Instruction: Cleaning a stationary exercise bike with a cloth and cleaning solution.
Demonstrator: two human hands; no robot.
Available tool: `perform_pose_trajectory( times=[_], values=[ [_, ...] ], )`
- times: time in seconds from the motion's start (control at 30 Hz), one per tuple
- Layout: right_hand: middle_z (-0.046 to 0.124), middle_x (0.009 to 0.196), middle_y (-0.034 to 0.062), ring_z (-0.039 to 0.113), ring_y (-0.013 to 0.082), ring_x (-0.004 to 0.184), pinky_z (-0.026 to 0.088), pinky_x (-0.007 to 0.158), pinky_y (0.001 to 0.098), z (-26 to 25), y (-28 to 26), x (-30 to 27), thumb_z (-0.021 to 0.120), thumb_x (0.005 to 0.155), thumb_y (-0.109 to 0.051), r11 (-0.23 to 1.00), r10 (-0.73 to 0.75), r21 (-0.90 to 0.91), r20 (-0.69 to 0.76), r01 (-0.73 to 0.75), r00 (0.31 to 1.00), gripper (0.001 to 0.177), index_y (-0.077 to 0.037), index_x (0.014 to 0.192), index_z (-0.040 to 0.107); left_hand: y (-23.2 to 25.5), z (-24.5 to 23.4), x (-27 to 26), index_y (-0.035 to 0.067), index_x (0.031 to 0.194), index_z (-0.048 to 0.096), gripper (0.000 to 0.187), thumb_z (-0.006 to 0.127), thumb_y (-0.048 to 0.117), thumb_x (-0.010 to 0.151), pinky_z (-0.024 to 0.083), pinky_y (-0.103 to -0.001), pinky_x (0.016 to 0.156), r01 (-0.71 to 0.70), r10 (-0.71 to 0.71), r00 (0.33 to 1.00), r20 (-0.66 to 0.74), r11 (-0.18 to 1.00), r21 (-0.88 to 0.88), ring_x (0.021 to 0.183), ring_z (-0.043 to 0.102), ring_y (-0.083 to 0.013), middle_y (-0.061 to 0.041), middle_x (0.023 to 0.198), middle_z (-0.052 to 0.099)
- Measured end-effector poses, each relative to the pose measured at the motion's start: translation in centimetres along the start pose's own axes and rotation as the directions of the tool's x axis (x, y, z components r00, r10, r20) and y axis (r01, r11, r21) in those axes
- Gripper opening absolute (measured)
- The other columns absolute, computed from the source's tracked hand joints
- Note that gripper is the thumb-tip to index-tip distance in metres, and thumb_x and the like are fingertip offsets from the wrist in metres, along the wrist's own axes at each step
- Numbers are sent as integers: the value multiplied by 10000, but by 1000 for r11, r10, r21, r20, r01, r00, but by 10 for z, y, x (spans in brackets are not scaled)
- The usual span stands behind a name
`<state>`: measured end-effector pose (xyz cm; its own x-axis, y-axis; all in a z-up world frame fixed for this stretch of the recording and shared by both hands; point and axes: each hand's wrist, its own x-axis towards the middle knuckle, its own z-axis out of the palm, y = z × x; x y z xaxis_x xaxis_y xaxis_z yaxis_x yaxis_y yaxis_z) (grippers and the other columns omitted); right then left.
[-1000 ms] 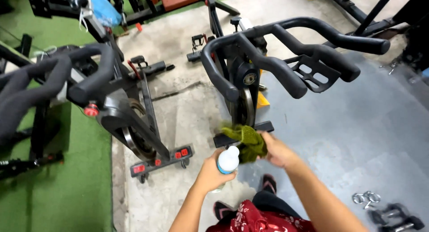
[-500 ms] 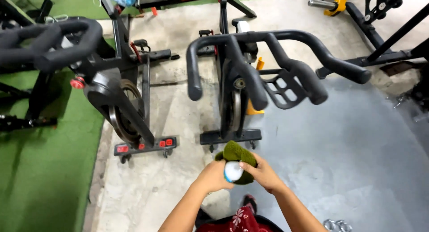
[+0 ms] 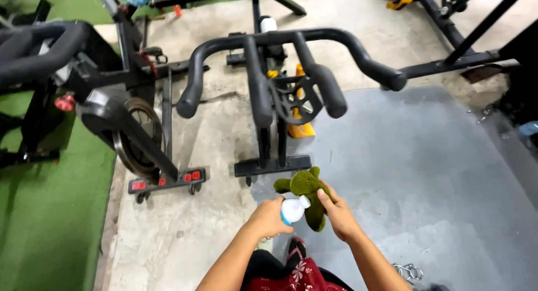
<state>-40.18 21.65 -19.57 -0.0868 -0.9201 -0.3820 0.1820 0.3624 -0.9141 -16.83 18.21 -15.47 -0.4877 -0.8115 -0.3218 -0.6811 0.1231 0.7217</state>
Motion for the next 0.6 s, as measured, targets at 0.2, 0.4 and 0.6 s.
perform_pose_trajectory(
  times=[0.2,0.4,0.6],
  values=[
    [705,1271,127,667,216,1105,517,950,360,-16,18,-4,490,1045,-474,941,72,332,-15,-63,997,624,49,1365,604,5,1,22,31,1109,658,679,897,318,541,571,-454,878,-87,85,996,29,994,63,1016,705,-394,-226,1045,731],
    [672,1331,69,622,191,1166,481,988,365,8,11,-16,437,1019,-506,907,192,398,-103,-136,976,626,-46,1420,573,9,-15,31,32,1067,652,638,886,334,556,588,-452,860,-62,46,992,117,989,137,995,718,-394,-235,1019,734],
    [636,1407,124,588,256,1245,419,1077,393,7,57,-4,441,1034,-537,849,284,498,-149,-177,947,698,6,1463,529,-6,-4,41,37,1055,661,662,910,325,514,578,-459,851,-63,29,986,166,977,205,987,707,-398,-229,1017,730]
  ],
)
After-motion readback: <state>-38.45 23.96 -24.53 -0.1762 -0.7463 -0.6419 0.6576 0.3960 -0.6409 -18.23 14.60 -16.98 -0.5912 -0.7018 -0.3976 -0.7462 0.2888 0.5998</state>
